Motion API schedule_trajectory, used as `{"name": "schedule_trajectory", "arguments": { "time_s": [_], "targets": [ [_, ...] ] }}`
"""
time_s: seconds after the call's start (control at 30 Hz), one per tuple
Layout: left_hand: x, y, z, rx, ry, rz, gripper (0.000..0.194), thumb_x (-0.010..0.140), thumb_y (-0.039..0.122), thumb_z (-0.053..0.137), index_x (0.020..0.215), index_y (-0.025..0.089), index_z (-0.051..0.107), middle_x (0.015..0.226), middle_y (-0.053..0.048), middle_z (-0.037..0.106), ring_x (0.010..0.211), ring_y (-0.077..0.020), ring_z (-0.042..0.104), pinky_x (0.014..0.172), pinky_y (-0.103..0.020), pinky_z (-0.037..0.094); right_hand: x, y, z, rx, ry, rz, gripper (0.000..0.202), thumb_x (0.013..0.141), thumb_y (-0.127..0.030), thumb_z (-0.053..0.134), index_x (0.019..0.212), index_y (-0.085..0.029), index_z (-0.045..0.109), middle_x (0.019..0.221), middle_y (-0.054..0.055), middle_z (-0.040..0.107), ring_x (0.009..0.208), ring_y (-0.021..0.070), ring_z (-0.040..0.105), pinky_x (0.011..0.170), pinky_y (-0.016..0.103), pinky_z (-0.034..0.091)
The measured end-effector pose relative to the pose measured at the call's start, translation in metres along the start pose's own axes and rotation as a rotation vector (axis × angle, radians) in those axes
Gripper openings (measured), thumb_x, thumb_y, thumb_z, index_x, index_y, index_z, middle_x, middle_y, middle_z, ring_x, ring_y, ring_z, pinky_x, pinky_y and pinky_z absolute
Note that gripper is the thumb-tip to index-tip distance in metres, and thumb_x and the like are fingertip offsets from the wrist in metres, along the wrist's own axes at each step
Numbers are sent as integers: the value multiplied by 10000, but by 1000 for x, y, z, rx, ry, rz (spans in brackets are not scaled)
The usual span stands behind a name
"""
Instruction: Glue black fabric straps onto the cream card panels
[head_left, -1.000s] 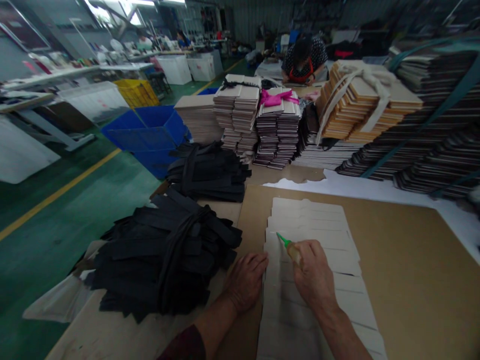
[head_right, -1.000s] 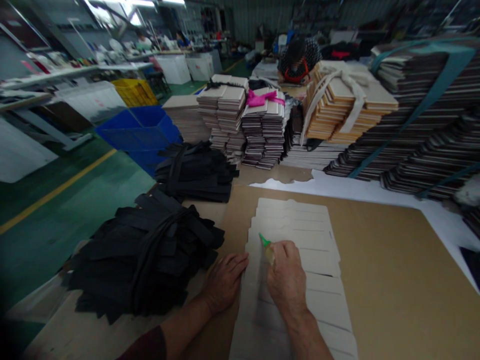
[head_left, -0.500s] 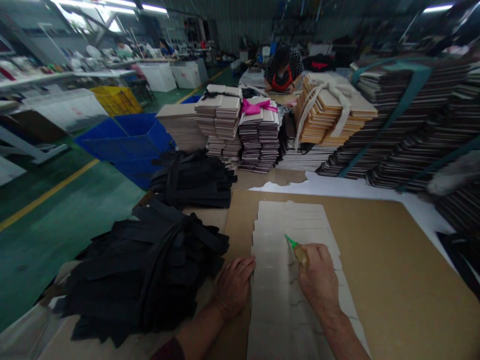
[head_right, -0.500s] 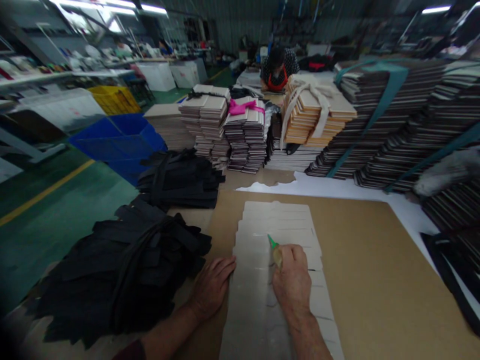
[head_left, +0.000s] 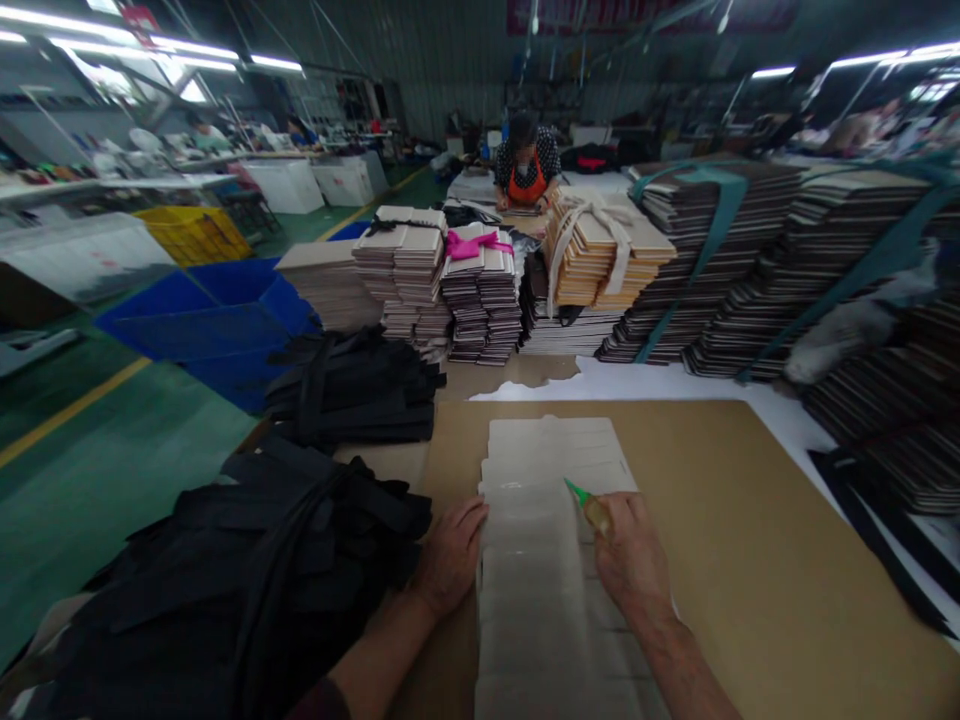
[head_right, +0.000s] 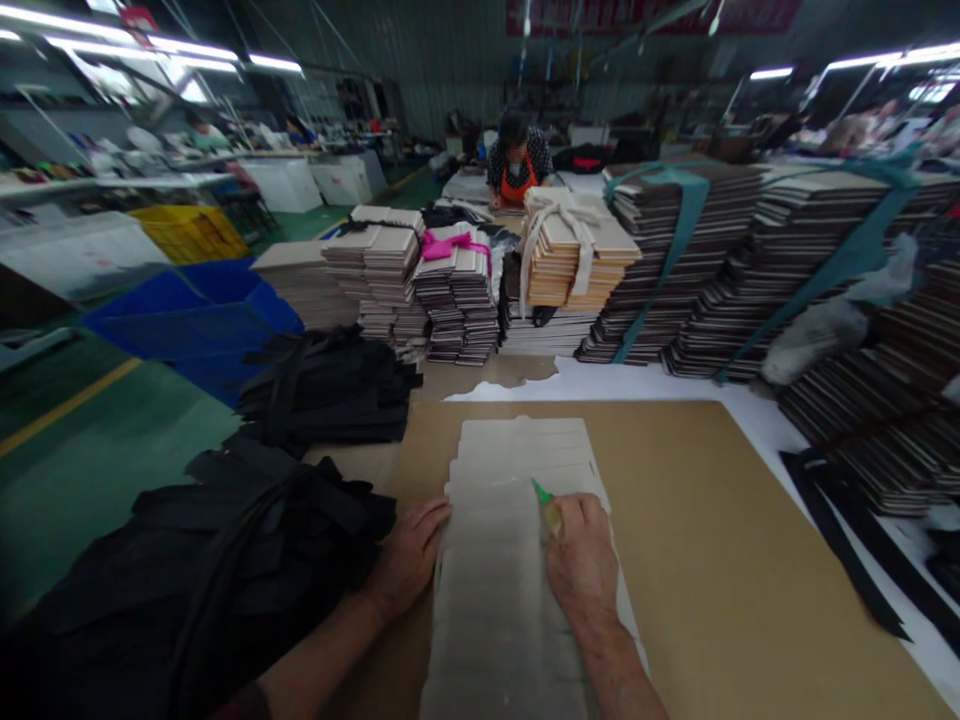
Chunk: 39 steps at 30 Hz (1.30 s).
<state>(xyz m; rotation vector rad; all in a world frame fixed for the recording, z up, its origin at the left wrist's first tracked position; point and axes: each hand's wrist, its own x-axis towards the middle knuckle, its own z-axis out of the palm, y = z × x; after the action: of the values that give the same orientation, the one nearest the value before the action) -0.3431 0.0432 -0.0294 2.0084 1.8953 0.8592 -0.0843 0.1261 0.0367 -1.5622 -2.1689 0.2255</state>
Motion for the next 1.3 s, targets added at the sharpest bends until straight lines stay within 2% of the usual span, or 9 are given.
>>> {"name": "schedule_trajectory", "arguments": {
  "time_s": [0.13, 0.2, 0.4, 0.5, 0.67, 0.83, 0.97, 1.2, 1.3],
  "targets": [
    [4, -8, 6, 8, -28, 81, 410, 907, 88, 410, 1248, 204, 604, 1305, -74, 618, 1186, -222, 560, 1033, -429, 489, -4, -17, 5, 42, -42, -72, 361, 770, 16, 436, 991, -244, 553, 1002, 56, 545, 943, 205, 538, 756, 287, 472],
    [1, -10, 8, 18, -28, 99, 420, 911, 81, 398, 1263, 201, 595, 1316, -83, 612, 1189, -230, 553, 1029, -442, 488, -4, -16, 6, 52, -41, -81, 356, 771, 7, 442, 993, -250, 552, 1015, 57, 550, 944, 207, 540, 761, 291, 477],
    [-2, -15, 15, 49, -19, 127, 406, 916, 79, 405, 1265, 181, 586, 1321, -87, 606, 1204, -240, 534, 1025, -440, 495, -1, 40, -4, -59, 65, 91, 230, 822, -108, 468, 993, -235, 554, 1016, 73, 534, 894, 231, 545, 736, 349, 478],
    [-2, -15, 16, 65, -16, 135, 419, 905, 68, 416, 1270, 186, 582, 1327, -79, 603, 1196, -233, 536, 1028, -425, 497, -3, 53, -7, -98, 78, 135, 222, 831, -160, 480, 1028, -238, 548, 1038, 77, 529, 888, 239, 542, 714, 357, 476],
    [-2, -14, 15, 93, -13, 147, 427, 901, 71, 434, 1285, 193, 575, 1336, -71, 602, 1197, -237, 534, 1024, -428, 506, 1, 46, -9, 10, 102, 48, 223, 814, -157, 458, 1007, -238, 535, 1023, 76, 527, 907, 233, 548, 754, 365, 489],
    [-2, -13, 15, 117, -6, 159, 435, 897, 62, 417, 1281, 190, 576, 1325, -65, 614, 1195, -226, 544, 1025, -419, 510, 30, 58, -11, -64, 174, 90, 231, 815, -211, 493, 1038, -217, 551, 1019, 79, 523, 897, 237, 547, 762, 377, 490],
    [-2, -13, 15, 141, -5, 164, 456, 880, 59, 426, 1288, 199, 572, 1340, -54, 611, 1196, -230, 555, 1026, -429, 511, 45, 67, -5, -114, 142, 108, 185, 838, -209, 489, 1002, -211, 575, 1001, 74, 513, 844, 224, 530, 701, 355, 465],
    [-3, -11, 14, 163, -2, 164, 459, 869, 65, 435, 1285, 196, 576, 1343, -57, 613, 1208, -227, 560, 1032, -423, 507, 46, 57, -1, -134, 45, 37, 202, 816, -143, 498, 981, -238, 566, 1008, 58, 534, 871, 213, 544, 696, 315, 450],
    [-2, -11, 13, 168, 1, 163, 444, 873, 74, 438, 1275, 193, 585, 1331, -63, 622, 1185, -228, 576, 1008, -416, 522, 47, 56, -3, -158, 58, 46, 225, 803, -127, 490, 995, -222, 559, 1008, 81, 531, 885, 239, 535, 707, 340, 453]
  ]
}}
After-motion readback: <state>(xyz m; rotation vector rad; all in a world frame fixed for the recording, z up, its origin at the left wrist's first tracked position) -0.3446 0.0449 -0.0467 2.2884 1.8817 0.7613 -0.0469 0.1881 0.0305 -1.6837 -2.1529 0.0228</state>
